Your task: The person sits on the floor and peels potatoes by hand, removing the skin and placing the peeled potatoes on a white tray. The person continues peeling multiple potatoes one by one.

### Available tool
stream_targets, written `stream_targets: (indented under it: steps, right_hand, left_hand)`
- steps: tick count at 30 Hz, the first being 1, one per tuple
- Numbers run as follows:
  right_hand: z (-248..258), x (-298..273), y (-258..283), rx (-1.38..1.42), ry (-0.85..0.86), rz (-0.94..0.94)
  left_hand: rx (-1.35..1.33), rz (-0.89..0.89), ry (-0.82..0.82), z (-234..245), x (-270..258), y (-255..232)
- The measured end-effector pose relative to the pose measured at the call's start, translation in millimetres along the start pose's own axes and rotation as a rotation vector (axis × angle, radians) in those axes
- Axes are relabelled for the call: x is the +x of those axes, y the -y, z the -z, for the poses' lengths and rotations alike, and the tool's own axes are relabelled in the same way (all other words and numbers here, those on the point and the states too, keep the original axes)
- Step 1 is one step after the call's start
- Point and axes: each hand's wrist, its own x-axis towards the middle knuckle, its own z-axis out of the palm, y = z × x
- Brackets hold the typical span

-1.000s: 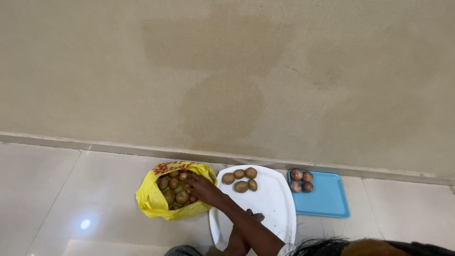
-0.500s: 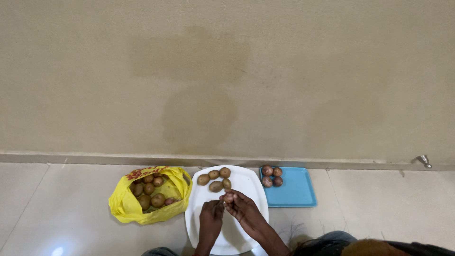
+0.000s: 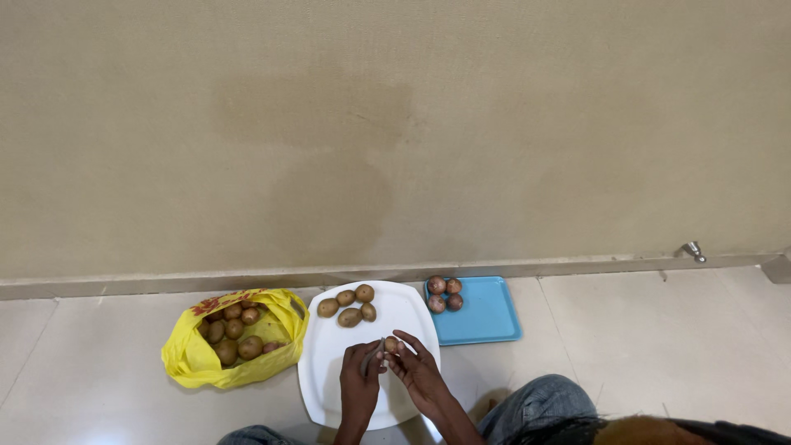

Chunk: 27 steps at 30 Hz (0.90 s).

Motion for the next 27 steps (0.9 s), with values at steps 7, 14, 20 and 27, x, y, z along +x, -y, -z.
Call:
stream_targets:
  steps: [7,14,20,27]
  right_hand:
    - [-3,-6,0,0.005,-0.014,-0.012]
    - [14,3,-13,-0.061,0.014,-0.035]
    - [20,9,-20,-0.011,-0.033,-0.033]
    - [11,-2,-19,-0.143,0.036,-0.032]
  left_hand:
    - [0.300,-0.192,0.029,-1,-15,-23]
    - [0.419,-0.128,0.052,0,-9,-22]
    - [0.367,-0.268,0.148,-2,-19,-10]
    - [0.390,0.000,0.096,7,-2,-15]
